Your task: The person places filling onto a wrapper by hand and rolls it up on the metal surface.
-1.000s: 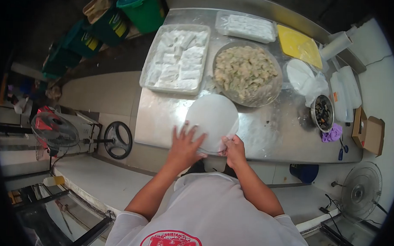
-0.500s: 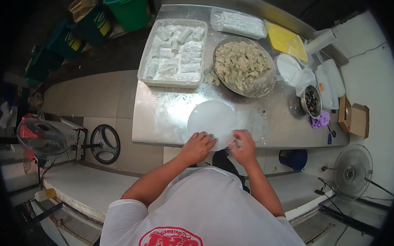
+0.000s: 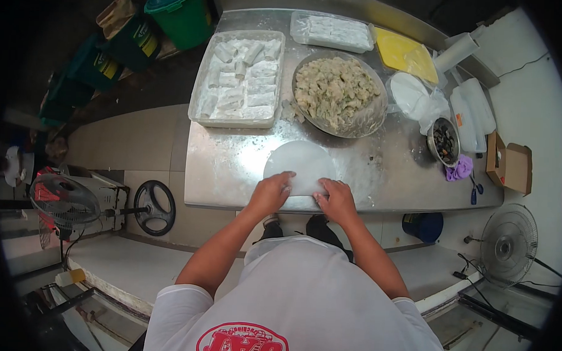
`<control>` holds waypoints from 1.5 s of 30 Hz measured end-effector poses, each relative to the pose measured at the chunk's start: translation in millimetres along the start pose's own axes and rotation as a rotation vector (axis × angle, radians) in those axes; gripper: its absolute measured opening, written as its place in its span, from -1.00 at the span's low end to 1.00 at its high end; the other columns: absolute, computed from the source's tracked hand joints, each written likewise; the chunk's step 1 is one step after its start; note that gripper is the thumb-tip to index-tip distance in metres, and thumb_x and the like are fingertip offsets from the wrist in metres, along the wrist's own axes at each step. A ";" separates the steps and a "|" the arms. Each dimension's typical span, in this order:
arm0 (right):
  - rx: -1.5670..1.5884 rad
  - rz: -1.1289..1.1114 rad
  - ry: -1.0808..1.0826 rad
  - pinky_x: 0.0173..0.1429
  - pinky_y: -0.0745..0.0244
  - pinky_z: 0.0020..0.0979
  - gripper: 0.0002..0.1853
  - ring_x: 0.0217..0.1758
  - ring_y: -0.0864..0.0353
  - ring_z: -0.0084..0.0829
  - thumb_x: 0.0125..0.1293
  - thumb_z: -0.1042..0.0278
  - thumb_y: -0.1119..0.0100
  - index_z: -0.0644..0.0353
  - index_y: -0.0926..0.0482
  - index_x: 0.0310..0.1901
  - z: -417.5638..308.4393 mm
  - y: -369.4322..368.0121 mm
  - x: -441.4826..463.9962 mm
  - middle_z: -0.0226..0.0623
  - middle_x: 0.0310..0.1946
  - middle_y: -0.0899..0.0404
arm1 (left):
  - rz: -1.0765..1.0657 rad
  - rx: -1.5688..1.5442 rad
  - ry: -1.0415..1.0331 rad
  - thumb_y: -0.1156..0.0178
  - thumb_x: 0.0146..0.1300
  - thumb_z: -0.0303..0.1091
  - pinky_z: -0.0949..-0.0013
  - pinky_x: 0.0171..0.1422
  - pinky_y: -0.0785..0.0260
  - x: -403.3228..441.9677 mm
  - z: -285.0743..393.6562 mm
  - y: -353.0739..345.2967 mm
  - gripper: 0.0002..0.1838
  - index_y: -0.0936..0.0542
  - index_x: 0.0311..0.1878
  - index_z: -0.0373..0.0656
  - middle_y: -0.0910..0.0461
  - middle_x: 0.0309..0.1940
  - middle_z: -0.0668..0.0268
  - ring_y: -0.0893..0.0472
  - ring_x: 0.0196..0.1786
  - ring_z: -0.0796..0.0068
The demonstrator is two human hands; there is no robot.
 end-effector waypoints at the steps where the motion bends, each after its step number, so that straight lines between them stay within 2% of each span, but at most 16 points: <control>1: 0.005 -0.004 0.000 0.14 -0.42 -0.09 -0.56 -0.02 -0.62 -0.09 0.18 0.19 -0.44 0.18 -0.63 0.06 -0.7 -0.5 2.6 -0.18 -0.13 -0.69 | 0.008 -0.017 0.059 -0.27 0.22 -0.49 0.06 0.09 -0.54 3.9 -0.4 0.2 -0.61 -0.61 0.15 -0.17 -0.68 -0.09 0.01 -0.67 -0.01 -0.06; 3: -0.018 -0.004 -0.118 0.08 -0.45 -0.07 -0.57 -0.08 -0.67 -0.07 0.18 0.19 -0.44 0.20 -0.61 0.04 0.5 -0.9 7.7 -0.14 -0.16 -0.69 | 0.035 0.009 0.045 -0.29 0.22 -0.48 0.06 0.09 -0.54 8.8 0.2 1.3 -0.61 -0.61 0.14 -0.18 -0.67 -0.06 0.01 -0.67 0.00 -0.06; 8: -0.146 0.001 -0.095 0.02 -0.46 -0.05 -0.57 -0.10 -0.67 -0.06 0.17 0.20 -0.44 0.21 -0.58 0.01 -5.1 -3.5 12.5 -0.13 -0.19 -0.68 | 0.053 0.189 0.023 -0.28 0.19 -0.47 0.07 0.06 -0.53 6.6 5.7 -1.6 -0.70 -0.65 0.02 -0.15 -0.62 -0.07 0.08 -0.66 -0.04 0.00; 10: -0.171 -0.002 -0.083 0.04 -0.45 -0.04 -0.55 -0.06 -0.68 -0.05 0.18 0.17 -0.45 0.21 -0.58 0.03 -7.0 -2.9 13.5 -0.13 -0.15 -0.67 | 0.046 0.472 -0.269 -0.21 0.14 -0.47 0.09 0.01 -0.51 4.4 8.3 -8.2 -0.84 -0.67 -0.19 -0.14 -0.57 -0.18 0.16 -0.61 -0.09 0.07; 13: -0.156 -0.044 -0.112 0.08 -0.46 -0.02 -0.57 -0.09 -0.67 -0.03 0.21 0.21 -0.42 0.23 -0.57 0.04 -9.8 4.2 17.4 -0.12 -0.16 -0.66 | 0.024 0.611 -0.281 -0.13 0.10 -0.46 0.13 -0.03 -0.49 -5.8 25.7 -15.8 -0.91 -0.63 -0.36 -0.15 -0.55 -0.24 0.19 -0.56 -0.11 0.15; 14: -0.001 -0.051 -0.163 0.12 -0.46 -0.01 -0.57 -0.07 -0.65 -0.03 0.22 0.23 -0.41 0.24 -0.57 0.06 -9.5 8.9 19.2 -0.10 -0.15 -0.65 | -0.011 0.616 -0.242 -0.14 0.12 -0.46 0.09 -0.05 -0.52 -5.1 23.1 -22.4 -0.94 -0.59 -0.38 -0.20 -0.55 -0.24 0.18 -0.59 -0.12 0.12; 16: 0.149 -0.068 -0.199 0.15 -0.46 -0.01 -0.57 -0.05 -0.64 -0.02 0.23 0.26 -0.40 0.25 -0.56 0.08 -12.7 24.0 29.8 -0.08 -0.14 -0.64 | -0.040 0.595 -0.126 -0.17 0.15 -0.43 0.06 -0.07 -0.53 -3.7 24.3 -31.3 -0.93 -0.59 -0.35 -0.20 -0.54 -0.25 0.16 -0.61 -0.14 0.09; 18: -0.003 0.189 0.143 0.21 -0.45 -0.02 -0.54 0.07 -0.58 0.00 0.25 0.29 -0.37 0.26 -0.54 0.15 -27.1 52.6 52.2 -0.03 -0.05 -0.60 | -0.079 0.567 -0.012 -0.20 0.19 -0.40 0.04 -0.09 -0.55 -4.7 25.6 -36.8 -0.92 -0.59 -0.33 -0.21 -0.53 -0.26 0.14 -0.62 -0.16 0.07; 20: -0.088 0.265 0.293 0.27 -0.43 -0.04 -0.45 0.22 -0.51 0.03 0.23 0.27 -0.39 0.24 -0.51 0.24 -38.0 70.7 92.1 0.01 0.11 -0.55 | 0.004 0.453 0.053 -0.28 0.25 -0.28 0.00 -0.12 -0.57 -4.2 32.0 -36.4 -0.82 -0.58 -0.26 -0.20 -0.51 -0.24 0.10 -0.64 -0.20 0.03; 23: -0.207 0.194 0.297 0.38 -0.39 -0.07 -0.32 0.35 -0.45 0.08 0.22 0.23 -0.42 0.22 -0.44 0.36 -47.8 72.0 153.0 0.04 0.28 -0.49 | 0.061 0.479 0.053 -0.35 0.25 -0.16 0.01 -0.13 -0.55 -4.1 31.5 -42.3 -0.71 -0.56 -0.23 -0.19 -0.50 -0.21 0.09 -0.63 -0.21 0.03; 25: -0.363 0.010 0.220 0.46 -0.35 -0.08 -0.22 0.45 -0.37 0.09 0.21 0.20 -0.43 0.17 -0.36 0.45 -44.3 58.1 184.1 0.07 0.40 -0.39 | 0.100 0.472 0.012 -0.37 0.23 -0.12 0.02 -0.13 -0.54 -3.8 29.1 -46.0 -0.67 -0.55 -0.22 -0.19 -0.49 -0.21 0.10 -0.62 -0.21 0.04; 29: -0.305 -0.106 0.078 0.47 -0.36 -0.11 -0.21 0.47 -0.37 0.07 0.21 0.20 -0.43 0.14 -0.35 0.47 -28.1 44.5 204.1 0.10 0.38 -0.42 | 0.171 0.504 -0.084 -0.43 0.16 -0.01 0.08 -0.14 -0.48 0.9 25.7 -51.6 -0.57 -0.55 -0.21 -0.18 -0.47 -0.24 0.15 -0.59 -0.21 0.10; 34: -0.149 -0.038 0.066 0.39 -0.41 -0.09 -0.42 0.25 -0.57 0.07 0.21 0.26 -0.41 0.24 -0.56 0.27 -21.5 46.5 180.6 0.13 0.11 -0.63 | 0.169 0.505 -0.077 -0.47 0.10 0.10 0.09 -0.14 -0.45 7.0 27.4 -52.1 -0.46 -0.55 -0.21 -0.22 -0.47 -0.20 0.11 -0.57 -0.23 0.10; 41: -0.068 0.056 0.179 0.21 -0.52 -0.09 -0.57 0.09 -0.62 0.07 0.14 0.26 -0.49 0.29 -0.66 0.00 -17.5 67.5 171.6 0.05 -0.05 -0.68 | 0.149 0.511 -0.073 -0.49 0.03 0.18 0.11 -0.13 -0.45 7.1 26.8 -52.8 -0.38 -0.56 -0.20 -0.23 -0.46 -0.19 0.13 -0.57 -0.21 0.13; 43: 0.007 -0.092 0.031 0.19 -0.50 -0.11 -0.56 0.00 -0.61 0.05 0.10 0.20 -0.55 0.30 -0.63 -0.10 -9.6 81.8 173.4 0.01 -0.10 -0.64 | 0.154 0.506 -0.073 -0.49 0.03 0.18 0.11 -0.13 -0.45 7.1 27.8 -50.4 -0.38 -0.56 -0.21 -0.23 -0.47 -0.20 0.13 -0.57 -0.21 0.13; 45: -0.010 -0.126 0.014 0.21 -0.47 -0.12 -0.54 -0.02 -0.59 0.05 0.10 0.16 -0.56 0.30 -0.60 -0.11 -2.7 93.1 172.8 0.01 -0.09 -0.61 | 0.156 0.494 -0.066 -0.49 0.03 0.19 0.10 -0.13 -0.45 5.8 29.4 -50.1 -0.38 -0.56 -0.21 -0.22 -0.47 -0.20 0.13 -0.57 -0.22 0.13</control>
Point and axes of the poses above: each hand's wrist, its own x-axis towards the middle knuckle, its own y-axis out of the back of the hand, z = x × y, the point moved 3 cm from there along x, towards the middle knuckle
